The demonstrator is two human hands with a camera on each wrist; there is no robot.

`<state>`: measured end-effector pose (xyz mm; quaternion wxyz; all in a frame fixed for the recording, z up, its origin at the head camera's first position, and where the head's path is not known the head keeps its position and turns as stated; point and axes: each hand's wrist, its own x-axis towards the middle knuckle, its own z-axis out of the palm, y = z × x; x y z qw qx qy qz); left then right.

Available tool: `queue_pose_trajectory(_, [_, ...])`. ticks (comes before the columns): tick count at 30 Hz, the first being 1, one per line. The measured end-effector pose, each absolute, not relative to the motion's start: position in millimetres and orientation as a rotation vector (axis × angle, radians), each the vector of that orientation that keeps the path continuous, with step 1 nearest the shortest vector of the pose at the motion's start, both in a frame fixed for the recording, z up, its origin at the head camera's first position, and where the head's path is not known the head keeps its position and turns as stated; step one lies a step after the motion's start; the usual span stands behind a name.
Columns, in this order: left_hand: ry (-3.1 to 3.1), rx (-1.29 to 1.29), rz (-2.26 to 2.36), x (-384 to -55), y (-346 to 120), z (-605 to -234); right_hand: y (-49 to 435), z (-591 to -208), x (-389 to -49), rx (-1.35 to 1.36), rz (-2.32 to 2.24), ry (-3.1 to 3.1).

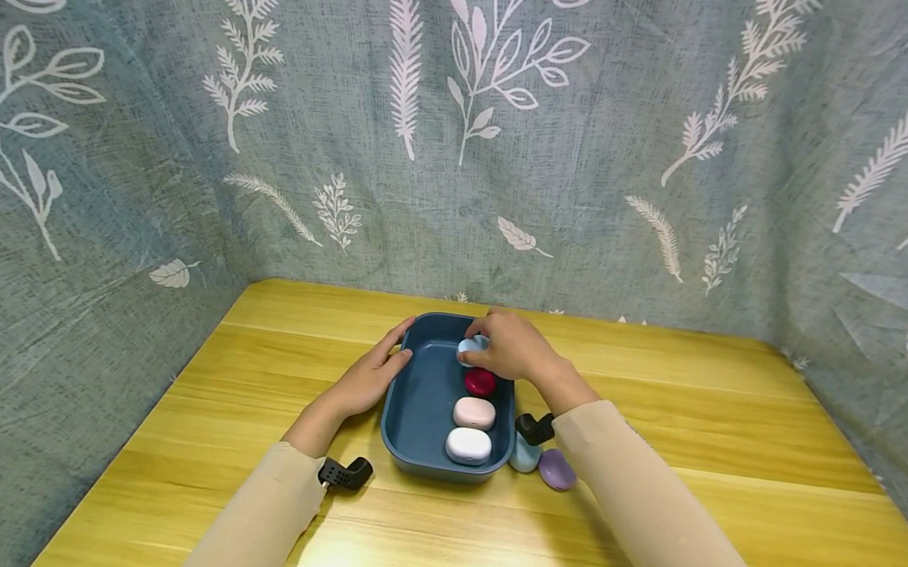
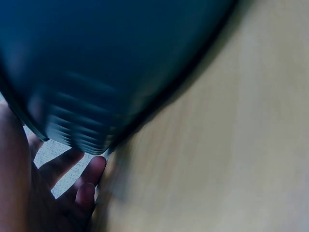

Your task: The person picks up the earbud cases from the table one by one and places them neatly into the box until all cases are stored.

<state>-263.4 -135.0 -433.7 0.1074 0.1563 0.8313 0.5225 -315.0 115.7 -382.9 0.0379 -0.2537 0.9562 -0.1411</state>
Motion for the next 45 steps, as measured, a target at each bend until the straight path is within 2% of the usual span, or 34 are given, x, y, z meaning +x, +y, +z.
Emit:
queue_pose_trajectory(32, [2.45, 0.471, 1.538, -264.3, -135.1, -434.3, 107.1, -400.5, -316.1, -0.761, -0.171, 3.036])
queue_pose_trajectory(45, [2.457, 0.489, 1.539, -264.4, -135.0, -433.3, 104.8, -403.5, -315.6, -0.839, -0.059, 3.037])
